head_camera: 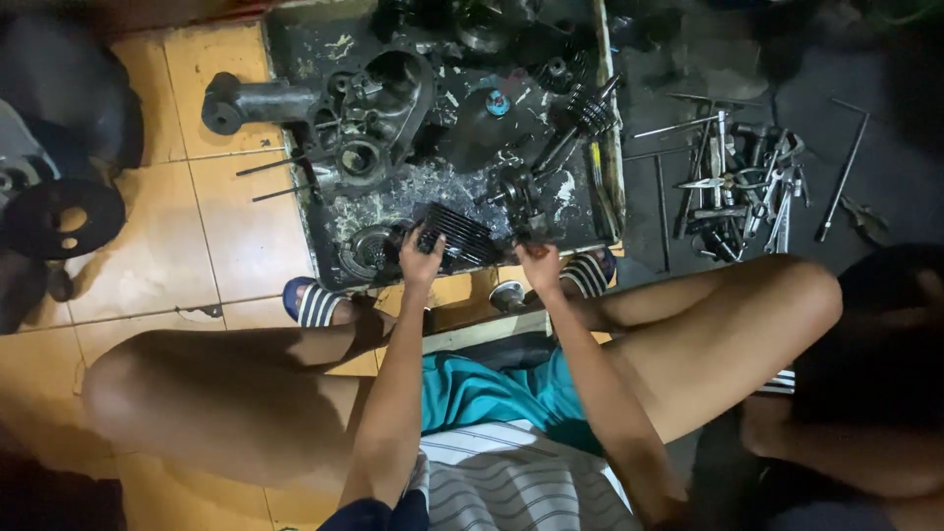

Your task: Cleaning a motorcycle engine cylinder head using a brush and cleaning solution on a workshop floor.

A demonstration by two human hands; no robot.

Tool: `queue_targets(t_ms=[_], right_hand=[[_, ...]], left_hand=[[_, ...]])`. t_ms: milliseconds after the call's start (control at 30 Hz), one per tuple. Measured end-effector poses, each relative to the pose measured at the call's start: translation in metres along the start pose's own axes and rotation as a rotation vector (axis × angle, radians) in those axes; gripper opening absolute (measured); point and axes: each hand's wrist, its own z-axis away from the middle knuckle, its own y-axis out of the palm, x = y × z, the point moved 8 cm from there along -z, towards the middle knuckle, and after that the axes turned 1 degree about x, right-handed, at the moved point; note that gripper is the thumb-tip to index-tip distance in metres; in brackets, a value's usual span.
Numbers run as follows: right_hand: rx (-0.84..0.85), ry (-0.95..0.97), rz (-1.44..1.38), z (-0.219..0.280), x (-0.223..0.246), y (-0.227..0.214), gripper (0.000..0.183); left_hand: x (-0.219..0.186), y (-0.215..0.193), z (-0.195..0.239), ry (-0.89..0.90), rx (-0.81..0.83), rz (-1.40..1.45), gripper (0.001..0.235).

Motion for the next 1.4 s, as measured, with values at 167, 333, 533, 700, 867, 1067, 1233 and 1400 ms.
queue_targets(t_ms=[167, 333, 533, 700, 867, 1067, 1233, 1400], right_hand=[[-0.027, -0.042, 0.054, 0.013, -0.002, 0.0, 0.023], [-0.134, 0.056, 0.081, 0.033, 0.021, -0.01, 0.022], [-0.166, 0.034, -0.018, 0.049, 0.043, -0.018, 0.02], [-0.067, 0.096, -0.047, 0.045, 0.052, -0.006, 0.027], [-0.11, 0.074, 0.055, 0.009, -0.017, 0.006, 0.024], [-0.064, 0.122, 0.118, 0.045, 0.015, 0.001, 0.038], [-0.103, 0.122, 0.106, 0.028, -0.001, 0.003, 0.027], [0.064, 0.117, 0.02, 0.016, -0.028, 0.014, 0.027]], left_hand=[[-0.034, -0.014, 0.018, 0.001, 0.001, 0.023, 0.052], [-0.016, -0.007, 0.014, -0.078, 0.039, 0.092, 0.058], [-0.033, -0.011, 0.023, -0.017, -0.029, 0.02, 0.057], [-0.018, -0.008, 0.014, -0.007, -0.042, 0.02, 0.058], [-0.031, -0.009, 0.008, 0.018, -0.053, 0.052, 0.057], [-0.023, -0.009, 0.015, -0.098, 0.0, 0.038, 0.066], [-0.029, -0.014, 0.017, -0.113, 0.014, 0.035, 0.068], [-0.035, -0.014, 0.019, -0.176, 0.079, 0.087, 0.066]])
